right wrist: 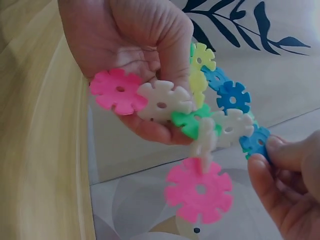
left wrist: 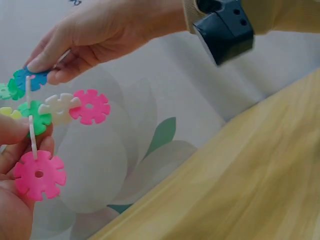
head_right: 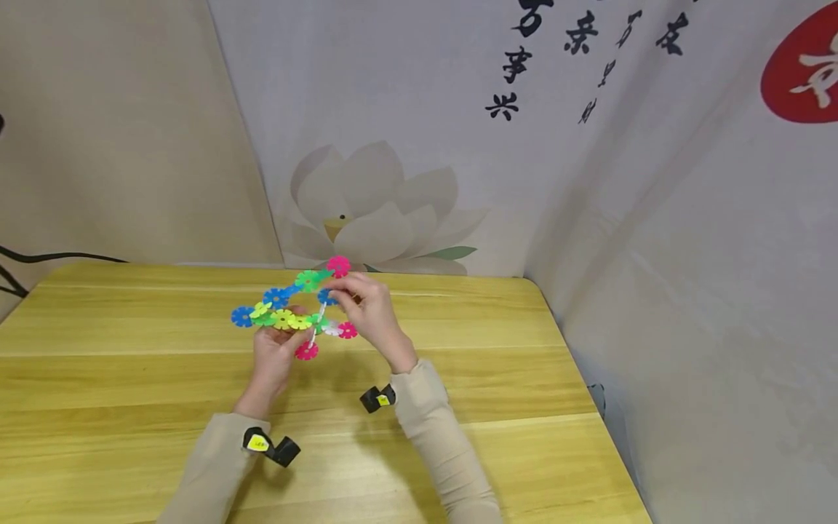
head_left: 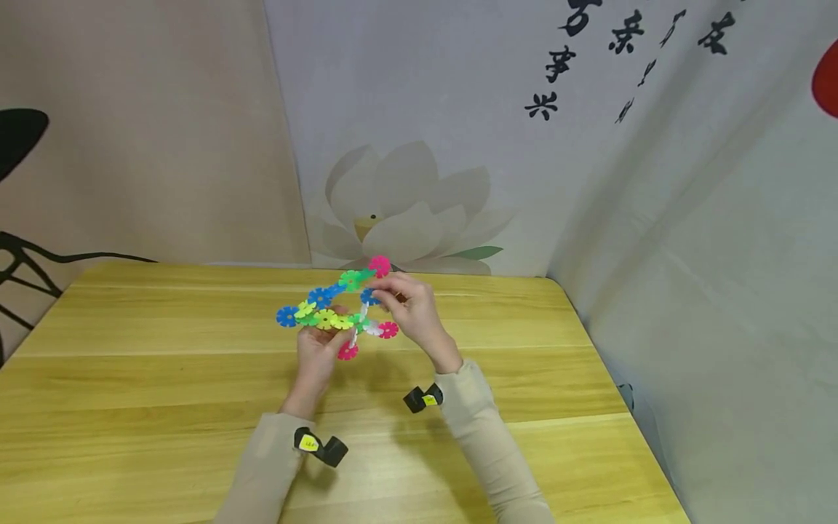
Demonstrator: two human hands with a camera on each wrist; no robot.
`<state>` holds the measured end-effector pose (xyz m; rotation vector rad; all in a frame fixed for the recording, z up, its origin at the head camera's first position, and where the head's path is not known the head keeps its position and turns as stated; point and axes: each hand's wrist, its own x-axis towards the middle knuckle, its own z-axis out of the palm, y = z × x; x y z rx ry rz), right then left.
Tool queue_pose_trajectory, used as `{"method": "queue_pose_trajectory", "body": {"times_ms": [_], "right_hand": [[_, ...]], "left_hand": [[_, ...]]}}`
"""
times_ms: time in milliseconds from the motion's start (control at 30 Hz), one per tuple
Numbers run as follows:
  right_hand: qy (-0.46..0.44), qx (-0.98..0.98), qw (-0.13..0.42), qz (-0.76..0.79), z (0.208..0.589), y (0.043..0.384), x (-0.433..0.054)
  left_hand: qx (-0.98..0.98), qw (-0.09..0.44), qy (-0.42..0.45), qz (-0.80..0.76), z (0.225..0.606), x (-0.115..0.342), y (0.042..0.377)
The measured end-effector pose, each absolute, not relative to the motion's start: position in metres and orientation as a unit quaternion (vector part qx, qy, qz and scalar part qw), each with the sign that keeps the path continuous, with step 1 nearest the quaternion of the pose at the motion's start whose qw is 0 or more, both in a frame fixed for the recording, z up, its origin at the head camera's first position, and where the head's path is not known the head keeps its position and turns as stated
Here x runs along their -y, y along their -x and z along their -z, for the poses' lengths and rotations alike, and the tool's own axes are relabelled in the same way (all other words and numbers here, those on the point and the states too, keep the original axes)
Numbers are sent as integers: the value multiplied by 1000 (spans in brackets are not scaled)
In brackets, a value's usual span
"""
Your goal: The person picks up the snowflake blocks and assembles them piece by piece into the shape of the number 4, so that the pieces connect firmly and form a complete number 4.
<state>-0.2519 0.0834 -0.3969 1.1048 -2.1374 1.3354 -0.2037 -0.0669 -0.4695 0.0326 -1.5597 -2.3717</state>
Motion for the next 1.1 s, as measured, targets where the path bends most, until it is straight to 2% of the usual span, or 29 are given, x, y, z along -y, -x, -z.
{"method": "queue_pose_trajectory", "body": {"times_ms": [233, 433, 700, 833, 967, 1100], "right_hand": [[-387, 781, 150, -465, 397, 252, -83], [-386, 794, 145, -447, 395, 249, -81], [-385, 787, 132, -464, 396, 249, -86], [-350, 777, 114, -511, 396, 249, -89], [-297, 751, 128, -575, 394, 240, -94], [-261, 772, 130, -565, 392, 229, -98]], "left_hand": [[530, 156, -18, 834, 475, 65, 201], [517, 169, -8, 839, 478, 62, 200], [524, 155, -8, 838, 475, 63, 201], [536, 147, 3, 831, 472, 63, 205], [540, 145, -7, 829, 470, 62, 208], [535, 144, -33, 832, 468, 63, 209]]}}
